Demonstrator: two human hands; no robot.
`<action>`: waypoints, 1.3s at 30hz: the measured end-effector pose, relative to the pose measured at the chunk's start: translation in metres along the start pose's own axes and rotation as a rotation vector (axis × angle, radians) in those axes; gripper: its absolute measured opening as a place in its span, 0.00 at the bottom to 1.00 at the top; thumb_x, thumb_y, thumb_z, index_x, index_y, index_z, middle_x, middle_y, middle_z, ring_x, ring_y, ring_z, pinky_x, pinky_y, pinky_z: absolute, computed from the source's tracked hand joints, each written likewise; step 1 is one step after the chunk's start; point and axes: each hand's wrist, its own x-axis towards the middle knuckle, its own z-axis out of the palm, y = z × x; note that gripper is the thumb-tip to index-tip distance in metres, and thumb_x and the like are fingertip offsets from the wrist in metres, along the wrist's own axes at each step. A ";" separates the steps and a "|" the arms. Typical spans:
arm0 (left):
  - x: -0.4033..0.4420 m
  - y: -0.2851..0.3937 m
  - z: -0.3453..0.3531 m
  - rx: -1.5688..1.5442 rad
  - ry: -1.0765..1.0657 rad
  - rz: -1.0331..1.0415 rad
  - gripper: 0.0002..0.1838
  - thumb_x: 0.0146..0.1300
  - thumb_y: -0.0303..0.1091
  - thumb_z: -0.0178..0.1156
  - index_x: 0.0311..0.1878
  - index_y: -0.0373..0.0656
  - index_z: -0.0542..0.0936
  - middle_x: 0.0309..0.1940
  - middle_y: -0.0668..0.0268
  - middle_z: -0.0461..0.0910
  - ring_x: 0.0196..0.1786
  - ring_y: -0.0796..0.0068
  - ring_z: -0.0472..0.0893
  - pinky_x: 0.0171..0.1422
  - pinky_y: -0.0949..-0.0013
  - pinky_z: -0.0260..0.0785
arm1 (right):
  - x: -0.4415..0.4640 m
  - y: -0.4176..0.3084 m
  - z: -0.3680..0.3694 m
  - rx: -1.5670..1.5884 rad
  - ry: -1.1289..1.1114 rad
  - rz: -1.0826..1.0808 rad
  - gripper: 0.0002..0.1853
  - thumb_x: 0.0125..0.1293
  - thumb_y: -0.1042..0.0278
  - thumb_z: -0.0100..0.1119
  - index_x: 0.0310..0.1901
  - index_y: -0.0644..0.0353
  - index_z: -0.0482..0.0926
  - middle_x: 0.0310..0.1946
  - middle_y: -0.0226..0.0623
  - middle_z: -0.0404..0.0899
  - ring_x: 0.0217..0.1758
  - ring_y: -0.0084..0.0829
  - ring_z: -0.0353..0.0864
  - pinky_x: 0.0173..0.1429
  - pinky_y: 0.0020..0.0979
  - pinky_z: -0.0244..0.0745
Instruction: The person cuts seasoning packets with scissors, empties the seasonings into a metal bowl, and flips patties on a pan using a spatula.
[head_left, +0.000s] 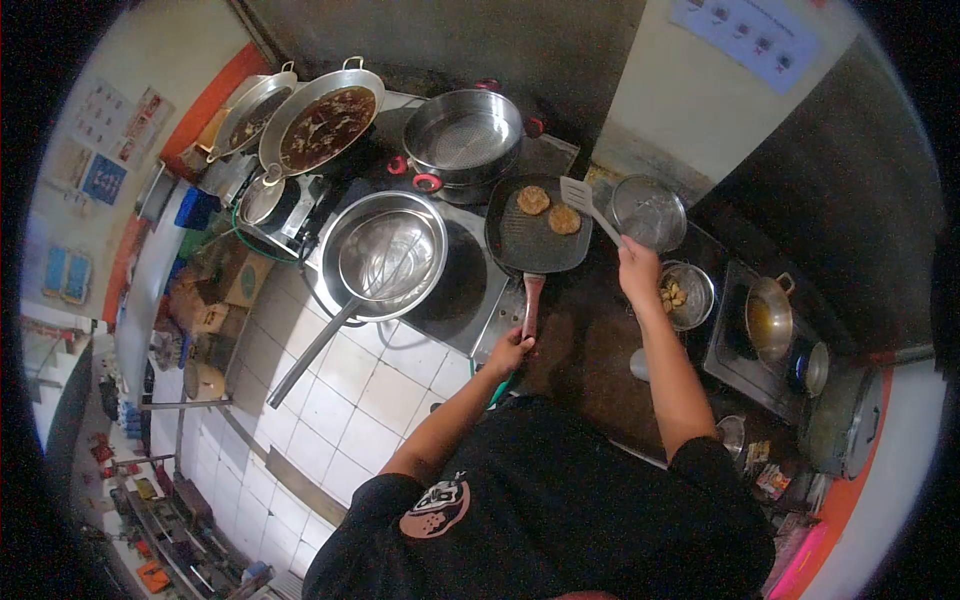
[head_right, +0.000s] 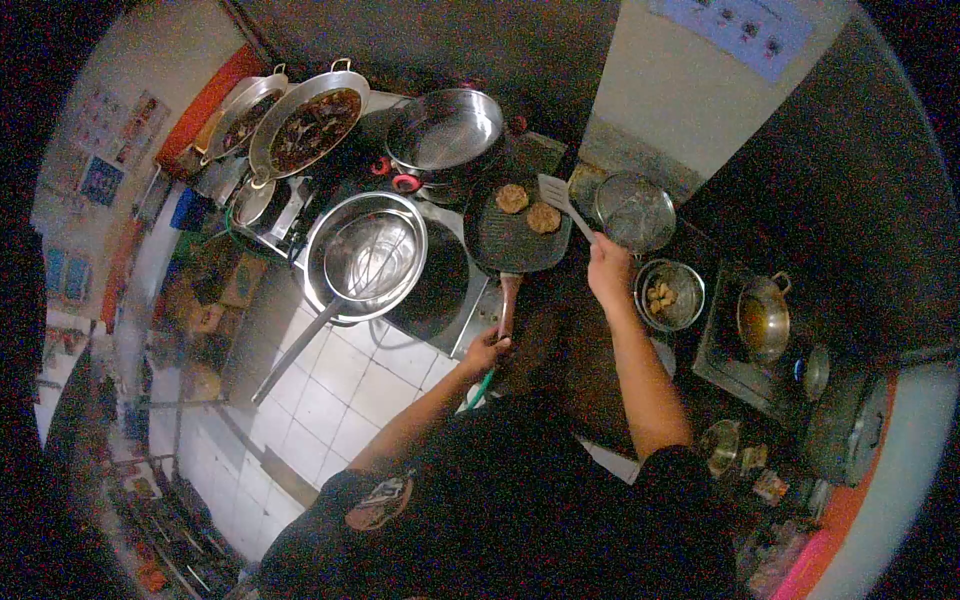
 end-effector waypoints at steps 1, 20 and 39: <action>-0.001 0.001 0.000 0.006 0.001 -0.005 0.19 0.65 0.30 0.56 0.59 0.40 0.69 0.41 0.68 0.75 0.39 0.75 0.76 0.43 0.69 0.74 | 0.003 -0.005 0.005 0.039 -0.013 0.011 0.16 0.61 0.68 0.53 0.50 0.62 0.78 0.37 0.52 0.81 0.43 0.44 0.81 0.48 0.36 0.72; -0.002 0.003 0.004 0.254 0.062 0.032 0.21 0.65 0.34 0.55 0.61 0.40 0.69 0.42 0.67 0.77 0.41 0.74 0.75 0.46 0.68 0.71 | -0.007 -0.029 0.021 -0.023 -0.133 -0.099 0.15 0.62 0.69 0.54 0.51 0.59 0.78 0.39 0.51 0.80 0.45 0.45 0.81 0.50 0.36 0.72; -0.005 0.046 -0.012 0.044 -0.002 -0.100 0.17 0.65 0.31 0.56 0.57 0.41 0.72 0.40 0.69 0.76 0.40 0.77 0.75 0.45 0.70 0.71 | -0.020 0.027 -0.014 0.113 0.002 0.106 0.16 0.64 0.72 0.53 0.52 0.67 0.76 0.45 0.46 0.81 0.48 0.34 0.80 0.52 0.29 0.70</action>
